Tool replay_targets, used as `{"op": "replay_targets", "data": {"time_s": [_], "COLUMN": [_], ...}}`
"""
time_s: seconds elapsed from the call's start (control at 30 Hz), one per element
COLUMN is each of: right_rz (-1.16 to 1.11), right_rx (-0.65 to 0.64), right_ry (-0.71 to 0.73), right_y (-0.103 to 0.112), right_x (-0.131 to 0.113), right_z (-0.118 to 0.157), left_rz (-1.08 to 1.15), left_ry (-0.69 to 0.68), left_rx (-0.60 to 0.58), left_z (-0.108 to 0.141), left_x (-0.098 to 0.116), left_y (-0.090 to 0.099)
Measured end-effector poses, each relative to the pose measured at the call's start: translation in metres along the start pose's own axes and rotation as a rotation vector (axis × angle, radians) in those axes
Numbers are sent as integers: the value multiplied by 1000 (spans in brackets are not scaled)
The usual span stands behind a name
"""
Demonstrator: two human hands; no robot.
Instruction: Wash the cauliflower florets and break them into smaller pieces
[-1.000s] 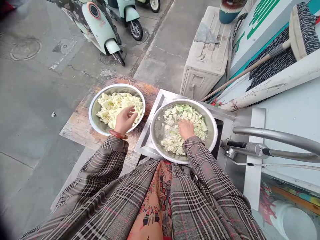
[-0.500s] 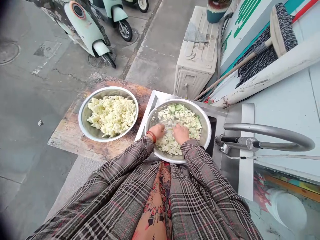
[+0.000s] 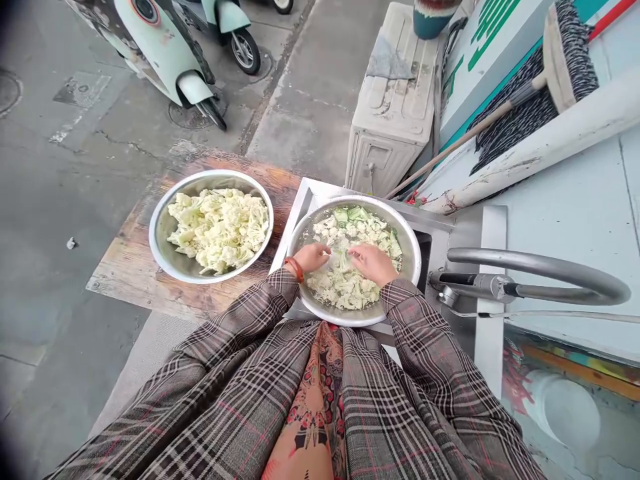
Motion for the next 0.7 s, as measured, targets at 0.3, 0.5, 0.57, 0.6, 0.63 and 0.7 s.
{"op": "replay_targets", "data": {"time_s": [0.3,0.5,0.57,0.6,0.63,0.7], "right_rz": [-155,-934,-932,-884,-833,-675], "right_rx": [33,160,152,127,95,9], "right_ry": [-167,-280,-275,-257,-236,-182], "right_y": [-14,24,24,20,14,-4], "right_x": [11,46,41,35,28,12], "right_z": [0,16,16,14,11,5], "left_rz": [-185,-373,-401,-391,-365,-279], "left_ry": [-19,-47,-39,-43,-50,-54], "left_rx": [-141,-340,-344,-322,-286,-185], "left_z": [20,32,31,30,29,26], "left_x": [-4,9,9,8,7,2], "left_y": [-4,-41,-47,-45,-41,-26]}}
Point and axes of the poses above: each hand's wrist, its own z-axis away from the middle knuckle, its own y-axis out of the back of the hand, x = y × z, the point moved 10 cm from there along -z, towards the middle knuckle, and after that the axes turned 5 degrees about z, right-handed, at the moved point
